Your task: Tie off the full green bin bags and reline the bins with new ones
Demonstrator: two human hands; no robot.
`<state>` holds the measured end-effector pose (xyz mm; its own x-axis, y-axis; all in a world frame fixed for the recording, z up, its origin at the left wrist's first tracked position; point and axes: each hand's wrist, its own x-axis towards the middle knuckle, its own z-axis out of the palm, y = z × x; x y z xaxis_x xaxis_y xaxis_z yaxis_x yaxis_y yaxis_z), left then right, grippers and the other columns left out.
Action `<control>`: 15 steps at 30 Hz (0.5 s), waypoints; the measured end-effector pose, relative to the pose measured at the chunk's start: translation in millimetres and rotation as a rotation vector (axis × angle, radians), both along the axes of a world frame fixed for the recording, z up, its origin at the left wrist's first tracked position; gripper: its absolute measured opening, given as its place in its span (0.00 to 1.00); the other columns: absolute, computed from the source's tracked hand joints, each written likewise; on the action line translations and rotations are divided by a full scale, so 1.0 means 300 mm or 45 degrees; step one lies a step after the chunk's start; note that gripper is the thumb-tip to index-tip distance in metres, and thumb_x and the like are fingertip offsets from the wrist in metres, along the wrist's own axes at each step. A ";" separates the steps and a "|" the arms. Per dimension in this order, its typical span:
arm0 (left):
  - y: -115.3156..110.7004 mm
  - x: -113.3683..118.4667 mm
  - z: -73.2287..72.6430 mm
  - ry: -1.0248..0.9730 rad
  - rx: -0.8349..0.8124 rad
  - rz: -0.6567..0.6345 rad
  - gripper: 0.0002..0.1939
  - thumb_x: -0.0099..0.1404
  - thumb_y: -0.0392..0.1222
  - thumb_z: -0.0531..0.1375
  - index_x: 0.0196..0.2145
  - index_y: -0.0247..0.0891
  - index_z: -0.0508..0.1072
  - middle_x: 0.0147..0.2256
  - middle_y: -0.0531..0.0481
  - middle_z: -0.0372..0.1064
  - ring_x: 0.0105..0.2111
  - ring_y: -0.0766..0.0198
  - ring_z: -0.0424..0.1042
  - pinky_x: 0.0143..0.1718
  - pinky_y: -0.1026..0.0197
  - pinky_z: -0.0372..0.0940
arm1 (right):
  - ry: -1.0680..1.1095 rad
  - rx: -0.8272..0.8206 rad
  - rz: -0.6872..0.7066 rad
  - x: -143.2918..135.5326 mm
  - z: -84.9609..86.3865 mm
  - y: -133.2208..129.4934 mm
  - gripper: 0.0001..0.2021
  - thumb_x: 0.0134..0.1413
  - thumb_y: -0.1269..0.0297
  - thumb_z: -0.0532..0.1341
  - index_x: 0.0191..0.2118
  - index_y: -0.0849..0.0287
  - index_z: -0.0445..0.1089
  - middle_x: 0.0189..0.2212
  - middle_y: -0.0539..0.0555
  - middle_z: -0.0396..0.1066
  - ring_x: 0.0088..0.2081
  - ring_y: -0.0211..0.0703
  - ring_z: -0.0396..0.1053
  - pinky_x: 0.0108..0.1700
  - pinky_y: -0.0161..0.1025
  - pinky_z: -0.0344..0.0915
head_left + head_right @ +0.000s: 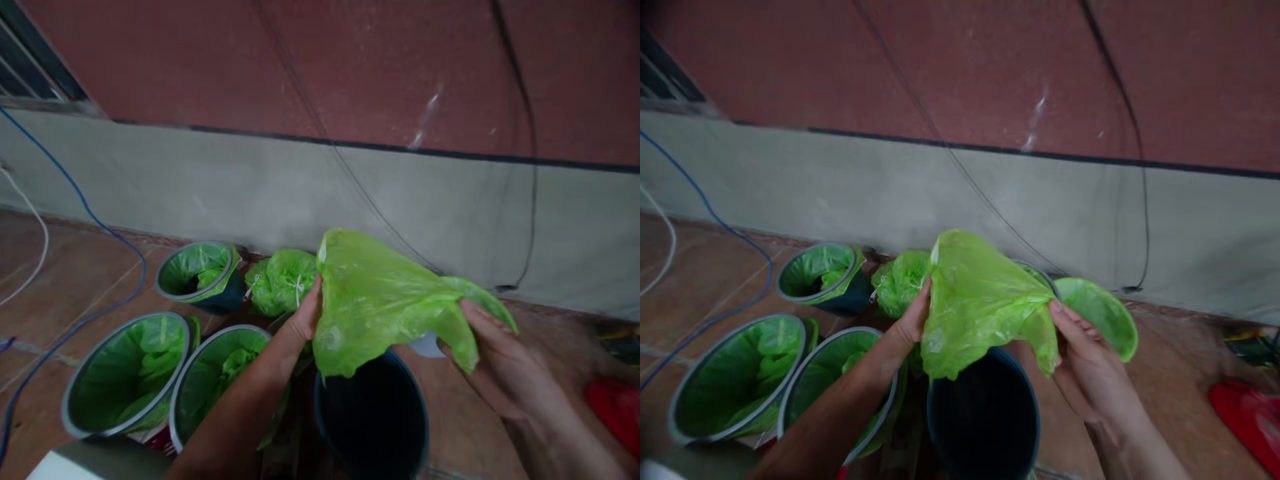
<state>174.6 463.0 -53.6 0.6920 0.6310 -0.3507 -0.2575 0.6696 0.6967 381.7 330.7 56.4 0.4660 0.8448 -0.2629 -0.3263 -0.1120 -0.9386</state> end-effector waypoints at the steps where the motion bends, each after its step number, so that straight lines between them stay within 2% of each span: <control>1: -0.035 0.000 0.061 -0.104 -0.102 0.027 0.41 0.55 0.76 0.50 0.43 0.35 0.76 0.36 0.39 0.78 0.44 0.48 0.75 0.50 0.48 0.67 | -0.031 0.015 0.023 0.006 0.000 -0.025 0.17 0.36 0.52 0.73 0.31 0.57 0.74 0.23 0.48 0.69 0.21 0.32 0.63 0.21 0.29 0.62; 3: -0.100 -0.012 0.160 -0.144 -0.182 0.110 0.36 0.57 0.72 0.54 0.42 0.34 0.76 0.35 0.40 0.78 0.43 0.48 0.76 0.49 0.49 0.68 | -0.188 0.012 0.073 0.035 -0.015 -0.080 0.17 0.40 0.50 0.71 0.28 0.60 0.73 0.20 0.48 0.67 0.19 0.30 0.58 0.17 0.28 0.56; 5: -0.157 -0.034 0.231 -0.066 -0.174 0.211 0.25 0.58 0.58 0.62 0.42 0.33 0.76 0.34 0.41 0.78 0.40 0.49 0.77 0.47 0.50 0.70 | -0.371 -0.011 0.049 0.085 -0.041 -0.130 0.18 0.41 0.50 0.69 0.26 0.61 0.72 0.18 0.48 0.65 0.18 0.30 0.55 0.16 0.28 0.53; 7: -0.206 -0.058 0.281 0.048 -0.139 0.337 0.18 0.55 0.42 0.66 0.43 0.33 0.76 0.33 0.43 0.78 0.36 0.52 0.78 0.45 0.52 0.71 | -0.482 -0.028 -0.100 0.151 -0.070 -0.166 0.17 0.38 0.50 0.70 0.26 0.61 0.72 0.17 0.48 0.65 0.17 0.32 0.56 0.17 0.31 0.55; 9: -0.253 -0.074 0.315 0.126 -0.133 0.445 0.18 0.53 0.36 0.66 0.43 0.33 0.76 0.32 0.44 0.78 0.33 0.54 0.79 0.43 0.53 0.72 | -0.521 -0.018 -0.336 0.221 -0.090 -0.193 0.19 0.33 0.52 0.70 0.29 0.61 0.72 0.19 0.49 0.67 0.19 0.35 0.60 0.19 0.34 0.59; 12: -0.325 -0.080 0.342 0.153 -0.196 0.564 0.15 0.55 0.37 0.64 0.42 0.33 0.76 0.32 0.42 0.78 0.33 0.52 0.79 0.41 0.51 0.73 | -0.657 0.011 -0.645 0.286 -0.089 -0.242 0.22 0.32 0.51 0.69 0.34 0.61 0.72 0.24 0.53 0.71 0.22 0.40 0.65 0.24 0.38 0.64; 14: -0.371 -0.070 0.345 0.124 -0.257 0.661 0.13 0.57 0.39 0.63 0.41 0.35 0.76 0.33 0.43 0.78 0.35 0.51 0.79 0.42 0.51 0.73 | -0.851 -0.003 -0.734 0.259 -0.068 -0.292 0.24 0.37 0.49 0.67 0.38 0.62 0.72 0.32 0.59 0.74 0.27 0.44 0.69 0.28 0.41 0.67; 15: -0.392 -0.062 0.342 0.098 -0.293 0.708 0.13 0.58 0.39 0.62 0.41 0.35 0.75 0.33 0.43 0.78 0.37 0.51 0.79 0.42 0.51 0.73 | -0.937 -0.020 -0.721 0.221 -0.056 -0.321 0.25 0.40 0.48 0.66 0.42 0.62 0.72 0.36 0.61 0.74 0.30 0.46 0.71 0.31 0.43 0.68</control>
<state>155.9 345.4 49.0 0.2478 0.7927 -0.5570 -0.5665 0.5850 0.5804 447.9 234.2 39.6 0.8621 0.4389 0.2533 0.3408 -0.1321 -0.9308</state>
